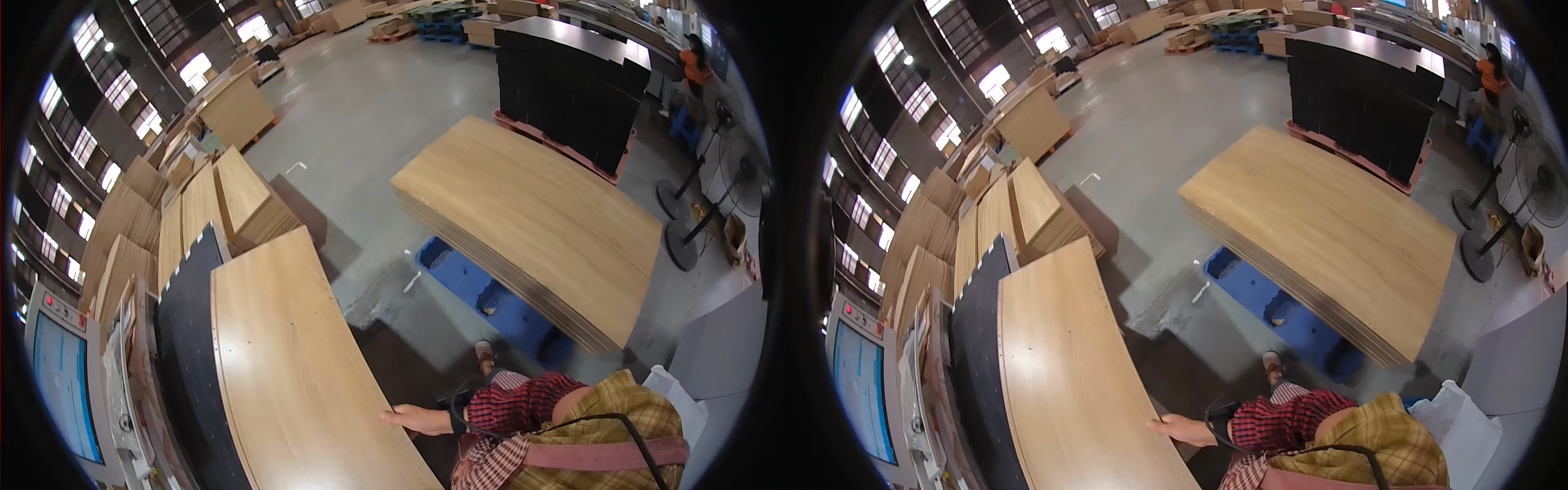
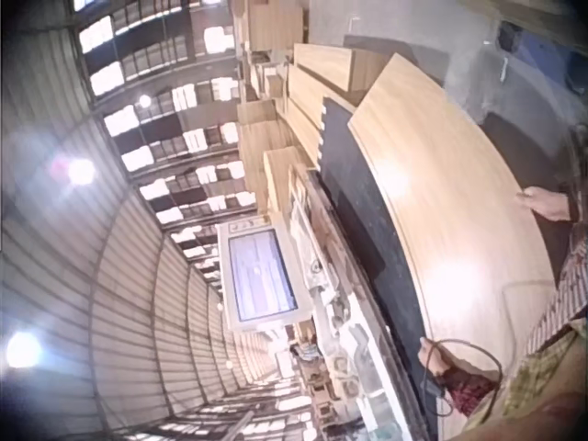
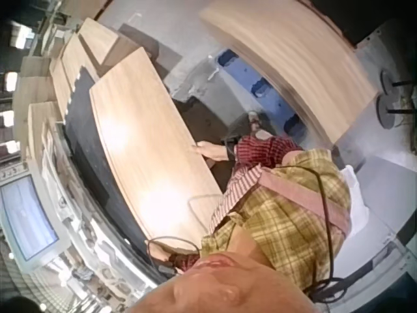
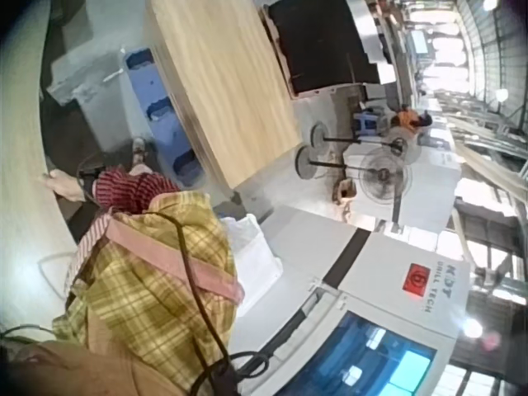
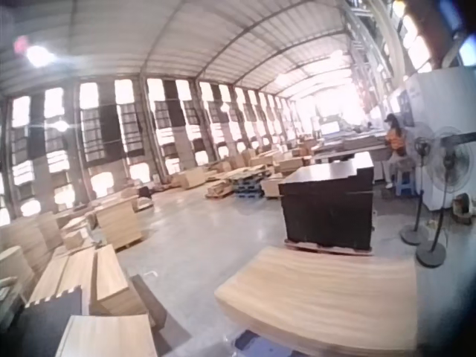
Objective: Placing wood panels onto a machine for processing, then moving them to a stack and cleaning the machine with an air blower.
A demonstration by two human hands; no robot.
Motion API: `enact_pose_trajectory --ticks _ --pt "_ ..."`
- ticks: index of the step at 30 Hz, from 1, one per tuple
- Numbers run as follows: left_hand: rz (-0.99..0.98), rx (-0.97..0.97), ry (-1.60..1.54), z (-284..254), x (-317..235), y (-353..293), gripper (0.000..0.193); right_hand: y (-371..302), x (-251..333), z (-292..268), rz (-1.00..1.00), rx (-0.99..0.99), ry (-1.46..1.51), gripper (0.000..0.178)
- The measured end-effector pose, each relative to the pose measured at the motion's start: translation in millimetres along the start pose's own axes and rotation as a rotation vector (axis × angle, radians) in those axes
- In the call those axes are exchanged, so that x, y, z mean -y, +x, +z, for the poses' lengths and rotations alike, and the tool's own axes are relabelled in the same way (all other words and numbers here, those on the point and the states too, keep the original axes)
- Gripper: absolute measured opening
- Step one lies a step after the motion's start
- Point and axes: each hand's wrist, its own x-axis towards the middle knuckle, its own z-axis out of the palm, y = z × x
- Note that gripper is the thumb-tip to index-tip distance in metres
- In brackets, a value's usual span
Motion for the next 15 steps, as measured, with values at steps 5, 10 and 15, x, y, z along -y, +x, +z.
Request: enact_pose_trajectory --ticks 5,10,15 --pt "0.142 0.031 0.055 19.3 -75.1 -3.4 0.056 11.7 10.0 -73.6 -0.113 0.005 0.058 0.045" --pt "0.314 0.078 0.088 69.1 -220.6 -41.4 0.057 4.9 56.9 -155.4 -0.162 -0.066 0.224 0.049" --pt "0.701 0.075 0.281 158.2 -349.2 -25.2 0.051 1.0 81.5 -257.9 -0.185 -0.171 0.427 0.049"
